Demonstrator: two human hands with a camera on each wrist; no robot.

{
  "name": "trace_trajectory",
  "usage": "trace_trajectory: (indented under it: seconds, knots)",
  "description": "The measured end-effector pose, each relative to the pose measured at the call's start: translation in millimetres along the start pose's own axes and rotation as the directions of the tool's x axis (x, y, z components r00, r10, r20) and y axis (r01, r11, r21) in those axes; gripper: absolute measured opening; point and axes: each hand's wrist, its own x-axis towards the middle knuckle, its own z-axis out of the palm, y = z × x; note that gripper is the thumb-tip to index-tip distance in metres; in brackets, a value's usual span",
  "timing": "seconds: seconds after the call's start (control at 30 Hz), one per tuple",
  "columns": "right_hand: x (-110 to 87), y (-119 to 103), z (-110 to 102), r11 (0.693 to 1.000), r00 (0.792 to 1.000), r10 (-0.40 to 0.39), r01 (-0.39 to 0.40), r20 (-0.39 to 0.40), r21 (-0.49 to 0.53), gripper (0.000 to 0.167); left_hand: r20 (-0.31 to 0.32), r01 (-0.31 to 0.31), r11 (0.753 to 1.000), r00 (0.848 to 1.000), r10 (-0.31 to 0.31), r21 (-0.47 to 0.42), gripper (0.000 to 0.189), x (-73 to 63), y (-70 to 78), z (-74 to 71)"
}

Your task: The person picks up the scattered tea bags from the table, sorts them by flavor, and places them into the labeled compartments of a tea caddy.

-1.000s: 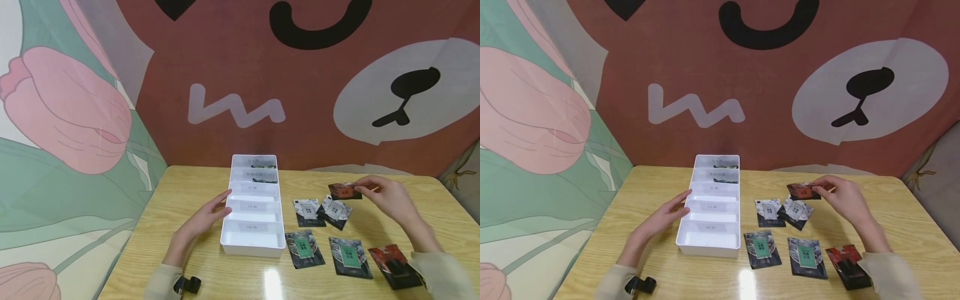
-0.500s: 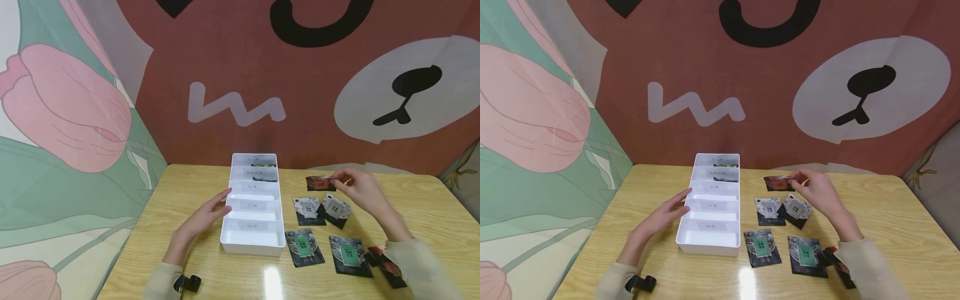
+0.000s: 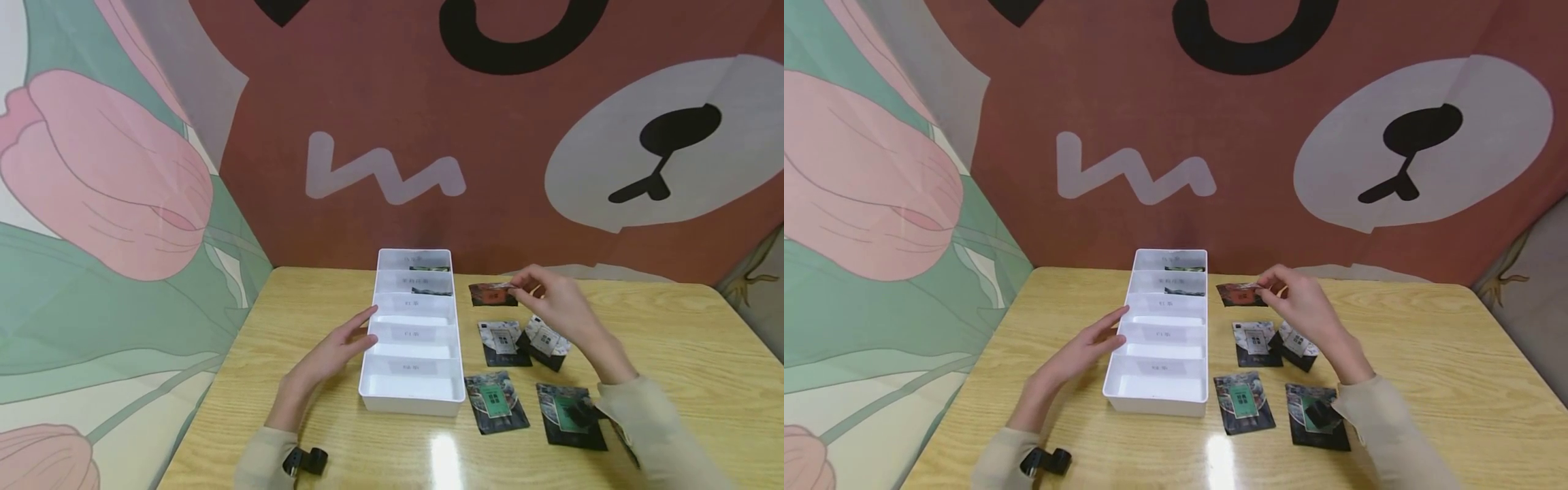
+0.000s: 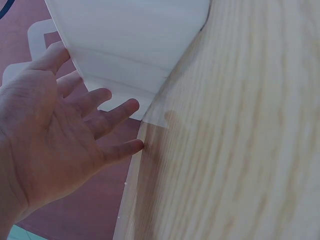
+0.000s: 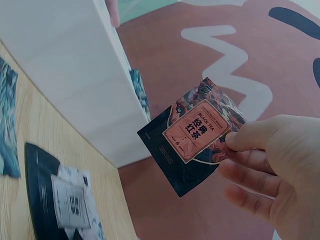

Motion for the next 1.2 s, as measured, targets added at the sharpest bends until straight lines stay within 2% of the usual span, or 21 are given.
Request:
trace_trajectory:
  seconds: [0.3, 0.6, 0.77, 1.2]
  knots:
    - [8.9, -17, 11, 0.999, 1.0, -0.007, 0.007, -0.004, 0.047, 0.008, 0.004, -0.007, 1.0, 1.0, 0.007, -0.01, 0.063, -1.5, 3.0, 0.9]
    - [17.6, -28, 18, 0.992, 0.992, -0.104, 0.108, -0.066, 0.063, 0.011, -0.003, -0.007, 1.0, 1.0, 0.007, 0.001, 0.063, -3.0, 6.1, 1.0]
    - [21.6, -38, 18, 0.99, 0.989, -0.121, 0.127, -0.086, 0.068, 0.012, -0.005, 0.004, 1.0, 1.0, -0.004, 0.006, 0.063, -2.7, 5.7, 0.5]
    - [27.1, -57, 39, 0.976, 0.987, -0.153, 0.16, -0.053, 0.149, 0.01, -0.01, 0.005, 1.0, 1.0, -0.004, 0.012, 0.062, -1.7, 4.4, 0.6]
